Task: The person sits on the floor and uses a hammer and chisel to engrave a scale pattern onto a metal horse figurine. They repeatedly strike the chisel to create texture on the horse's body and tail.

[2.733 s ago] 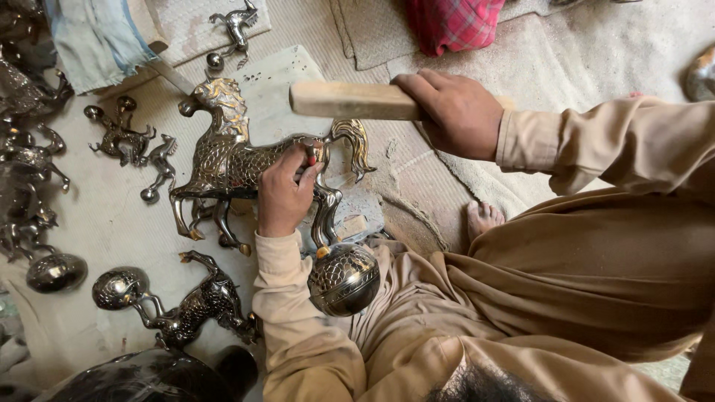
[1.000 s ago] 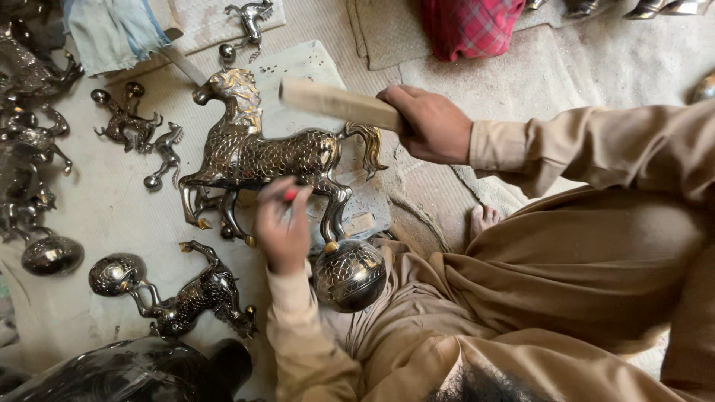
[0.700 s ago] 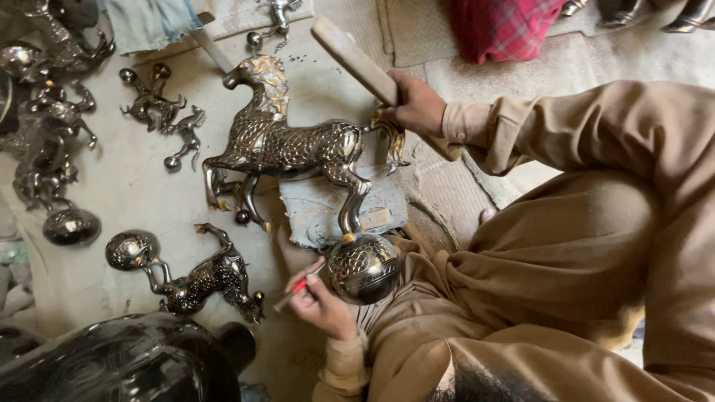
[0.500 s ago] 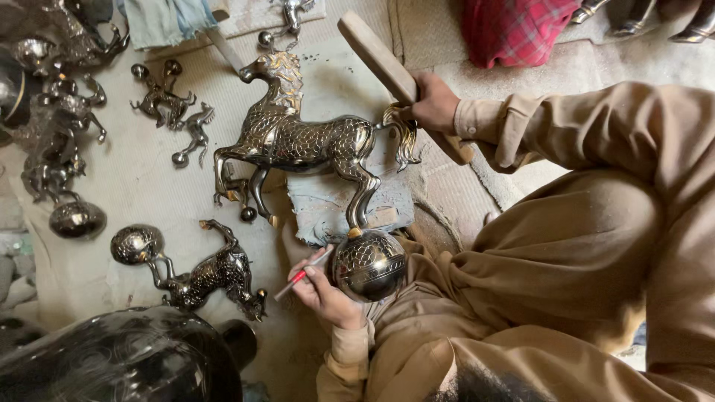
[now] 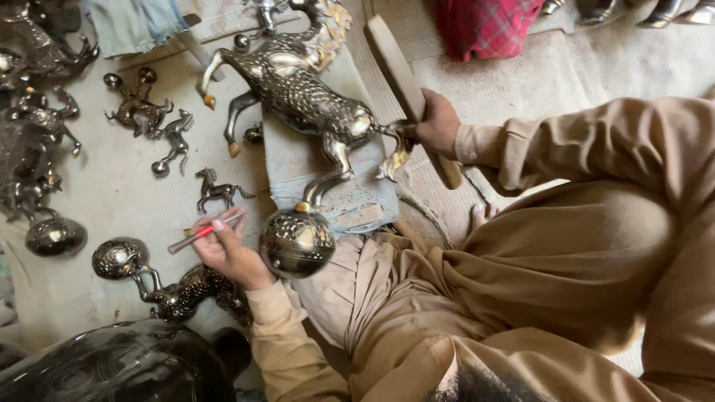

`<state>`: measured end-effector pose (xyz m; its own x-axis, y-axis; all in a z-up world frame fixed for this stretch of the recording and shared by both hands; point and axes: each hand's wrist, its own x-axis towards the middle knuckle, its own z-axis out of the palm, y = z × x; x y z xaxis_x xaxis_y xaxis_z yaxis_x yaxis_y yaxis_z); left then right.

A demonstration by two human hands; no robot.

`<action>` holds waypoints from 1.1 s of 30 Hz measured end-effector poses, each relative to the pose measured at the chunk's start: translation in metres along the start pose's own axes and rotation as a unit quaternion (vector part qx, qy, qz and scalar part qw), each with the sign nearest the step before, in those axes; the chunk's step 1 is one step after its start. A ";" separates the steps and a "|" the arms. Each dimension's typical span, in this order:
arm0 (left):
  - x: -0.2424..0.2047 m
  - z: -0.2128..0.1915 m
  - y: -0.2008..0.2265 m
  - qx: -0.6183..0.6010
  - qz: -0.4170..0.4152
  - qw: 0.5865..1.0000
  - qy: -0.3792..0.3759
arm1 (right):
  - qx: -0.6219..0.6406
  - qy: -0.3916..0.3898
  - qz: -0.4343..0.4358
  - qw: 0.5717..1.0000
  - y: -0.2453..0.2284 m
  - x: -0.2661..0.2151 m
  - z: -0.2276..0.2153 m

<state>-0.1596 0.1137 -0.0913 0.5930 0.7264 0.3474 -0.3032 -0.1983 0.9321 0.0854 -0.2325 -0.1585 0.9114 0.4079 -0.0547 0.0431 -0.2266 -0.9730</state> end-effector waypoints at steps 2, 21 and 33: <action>0.012 0.006 -0.009 -0.016 -0.014 1.000 0.006 | 0.035 0.022 0.018 0.999 0.000 0.012 0.002; 0.102 0.186 0.068 0.214 0.123 0.874 -0.419 | 0.212 0.011 0.114 0.971 -0.005 -0.008 -0.008; 0.084 0.299 0.040 0.355 0.189 0.708 -0.581 | -0.010 0.089 -0.161 0.983 -0.019 -0.074 -0.054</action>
